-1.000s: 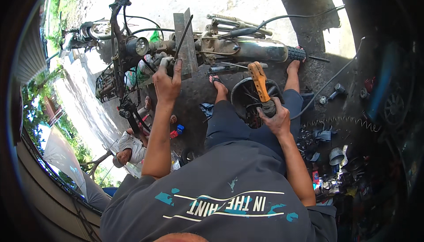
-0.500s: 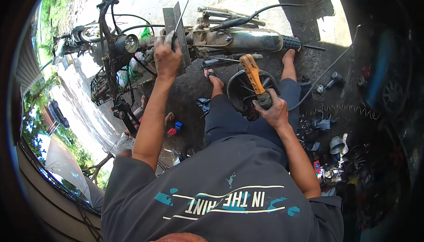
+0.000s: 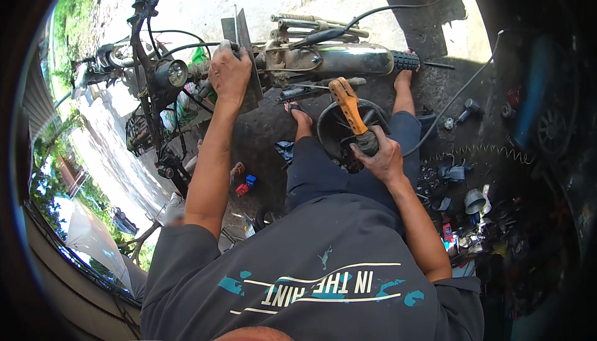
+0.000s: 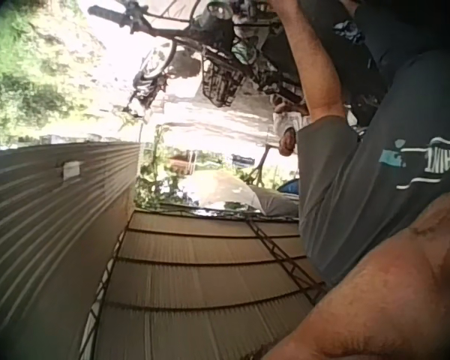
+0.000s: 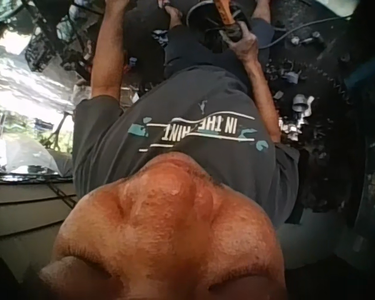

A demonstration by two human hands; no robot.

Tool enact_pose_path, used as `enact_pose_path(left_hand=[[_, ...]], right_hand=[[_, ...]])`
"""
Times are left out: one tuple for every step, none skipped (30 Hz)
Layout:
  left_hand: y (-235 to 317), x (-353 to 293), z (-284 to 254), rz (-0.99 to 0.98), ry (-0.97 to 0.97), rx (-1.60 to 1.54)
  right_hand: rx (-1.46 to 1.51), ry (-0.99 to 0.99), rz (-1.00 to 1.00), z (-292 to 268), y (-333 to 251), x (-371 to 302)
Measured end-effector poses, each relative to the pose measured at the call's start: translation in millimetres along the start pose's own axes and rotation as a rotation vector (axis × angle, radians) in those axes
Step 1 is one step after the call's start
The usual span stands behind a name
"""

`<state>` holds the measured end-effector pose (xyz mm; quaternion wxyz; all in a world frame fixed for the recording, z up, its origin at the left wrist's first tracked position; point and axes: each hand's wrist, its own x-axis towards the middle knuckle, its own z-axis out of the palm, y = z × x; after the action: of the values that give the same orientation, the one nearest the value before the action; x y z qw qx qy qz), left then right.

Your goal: Welding and repairing parts on a motorcycle frame.

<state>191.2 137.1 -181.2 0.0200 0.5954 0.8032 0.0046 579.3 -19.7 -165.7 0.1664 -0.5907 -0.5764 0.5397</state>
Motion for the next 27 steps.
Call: enact_pose_path(left_hand=[[5,-2,1,0.000,-0.005,0.000],[10,-4,2,0.031,0.049,0.088],[11,-3,3,0.061,0.106,0.174],[12,-1,3,0.006,0.073,0.173],[12,2,4,0.005,0.069,0.173],[12,5,3,-0.009,0.039,0.190],[13,7,4,-0.024,0.009,0.206],[13,10,6,-0.024,0.006,0.208],[14,13,9,-0.029,0.018,0.204],[14,14,12,-0.034,0.029,0.201],[12,13,14,-0.035,0.026,0.201],[11,12,16,-0.024,0.063,0.206],[9,12,18,-0.013,0.100,0.210],[8,13,20,-0.013,0.098,0.210],[6,13,22,0.028,0.105,0.233],[5,13,24,0.070,0.113,0.255],[3,12,25,0.070,0.108,0.256],[1,12,26,0.132,0.151,0.267],[0,13,27,0.194,0.194,0.278],[-2,12,29,0.193,0.191,0.278],[-1,13,29,0.168,0.164,0.223],[-1,13,29,0.143,0.137,0.168],[0,14,29,0.144,0.135,0.168],[-1,14,28,0.139,0.136,0.146],[-1,14,28,0.135,0.137,0.124],[-1,14,27,0.136,0.135,0.124],[-1,14,28,0.136,0.139,0.131]], right_hand=[[0.011,-0.004,0.010,-1,-1,1],[0.023,-0.008,0.021,-2,-1,0],[0.022,-0.010,0.023,-2,-2,1],[0.016,-0.018,0.024,-2,-2,1],[0.010,-0.025,0.025,-2,-1,1],[0.011,-0.027,0.027,-3,-1,1],[0.006,-0.029,0.029,-3,-1,1],[0.000,-0.031,0.032,-3,-1,1],[0.000,-0.033,0.034,-3,0,1],[-0.004,-0.027,0.023,-3,0,1],[-0.008,-0.021,0.011,-2,0,1],[-0.008,-0.021,0.013,-1,2,1],[-0.005,-0.017,0.002,1,3,1],[-0.003,-0.012,-0.009,2,3,2],[-0.003,-0.014,-0.005,3,2,2],[-0.018,-0.031,0.008,2,1,3],[-0.032,-0.048,0.020,2,-1,3],[-0.032,-0.050,0.022,2,-3,4],[-0.032,-0.041,0.002,3,-5,6],[-0.031,-0.032,-0.018,3,-6,7],[-0.031,-0.032,-0.015,4,-6,8],[-0.045,-0.031,-0.018,4,-5,9],[-0.059,-0.030,-0.021,4,-5,10],[-0.058,-0.031,-0.019,4,-5,11],[-0.052,-0.032,-0.015,5,-5,13],[-0.046,-0.034,-0.011,5,-5,14],[-0.046,-0.036,-0.010,5,-6,15]])
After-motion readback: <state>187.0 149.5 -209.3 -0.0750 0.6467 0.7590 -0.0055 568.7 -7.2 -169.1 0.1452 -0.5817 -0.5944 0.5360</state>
